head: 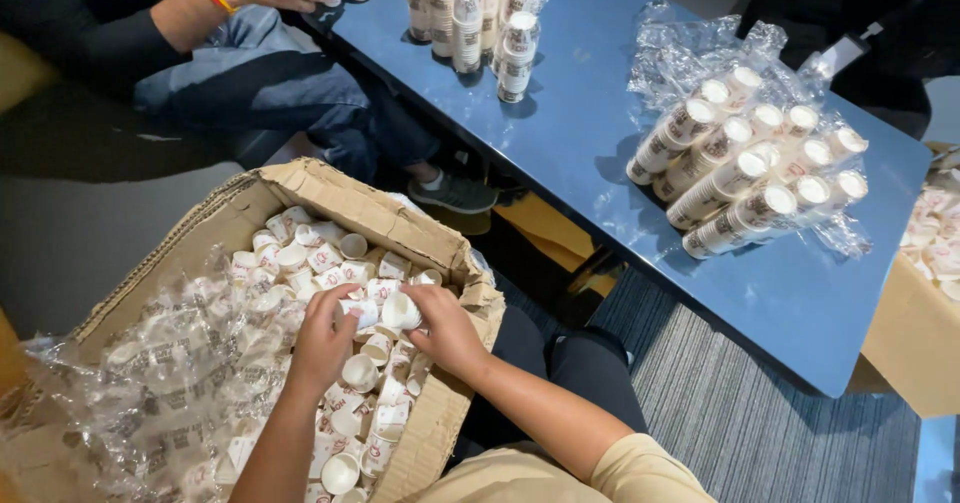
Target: Stack and organize small paper cups into plastic sleeves and cardboard boxes for shipping.
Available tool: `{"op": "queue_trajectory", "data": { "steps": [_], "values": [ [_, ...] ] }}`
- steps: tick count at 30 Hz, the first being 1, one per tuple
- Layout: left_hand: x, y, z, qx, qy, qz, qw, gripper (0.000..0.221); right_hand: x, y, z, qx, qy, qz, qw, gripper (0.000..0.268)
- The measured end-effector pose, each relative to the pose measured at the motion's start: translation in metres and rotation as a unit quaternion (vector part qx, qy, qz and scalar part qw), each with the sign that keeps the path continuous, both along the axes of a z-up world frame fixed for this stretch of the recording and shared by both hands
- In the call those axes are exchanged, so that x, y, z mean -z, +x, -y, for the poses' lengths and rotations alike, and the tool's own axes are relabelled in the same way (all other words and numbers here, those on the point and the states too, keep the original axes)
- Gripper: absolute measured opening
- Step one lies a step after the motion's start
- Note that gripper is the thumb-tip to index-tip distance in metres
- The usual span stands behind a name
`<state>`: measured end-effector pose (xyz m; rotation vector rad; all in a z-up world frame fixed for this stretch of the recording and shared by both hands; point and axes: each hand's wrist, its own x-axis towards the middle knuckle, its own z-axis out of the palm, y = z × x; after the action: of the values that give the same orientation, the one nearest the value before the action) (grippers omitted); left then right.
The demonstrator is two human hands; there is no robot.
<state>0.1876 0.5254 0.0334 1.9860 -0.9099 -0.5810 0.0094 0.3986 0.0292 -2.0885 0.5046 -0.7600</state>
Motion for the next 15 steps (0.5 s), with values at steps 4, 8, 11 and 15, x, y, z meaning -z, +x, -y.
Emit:
{"op": "queue_trajectory", "data": {
  "steps": [4,8,11,15],
  "values": [
    [0.009,-0.014,-0.005,0.093,-0.056,0.065,0.992,0.040,0.005,0.003,-0.004,-0.065,-0.105,-0.067,0.990,0.071],
    [0.036,-0.024,-0.003,0.092,-0.018,0.062,0.994,0.042,0.012,0.003,-0.002,-0.134,-0.120,-0.108,0.978,0.075],
    [0.052,-0.026,-0.001,0.093,0.001,0.180,0.979,0.050,-0.003,0.002,-0.006,-0.122,-0.080,-0.183,0.972,0.081],
    [0.076,-0.014,0.007,0.153,-0.105,0.047,0.981,0.062,0.000,0.002,-0.004,-0.137,-0.091,-0.160,0.973,0.083]
  ]
}}
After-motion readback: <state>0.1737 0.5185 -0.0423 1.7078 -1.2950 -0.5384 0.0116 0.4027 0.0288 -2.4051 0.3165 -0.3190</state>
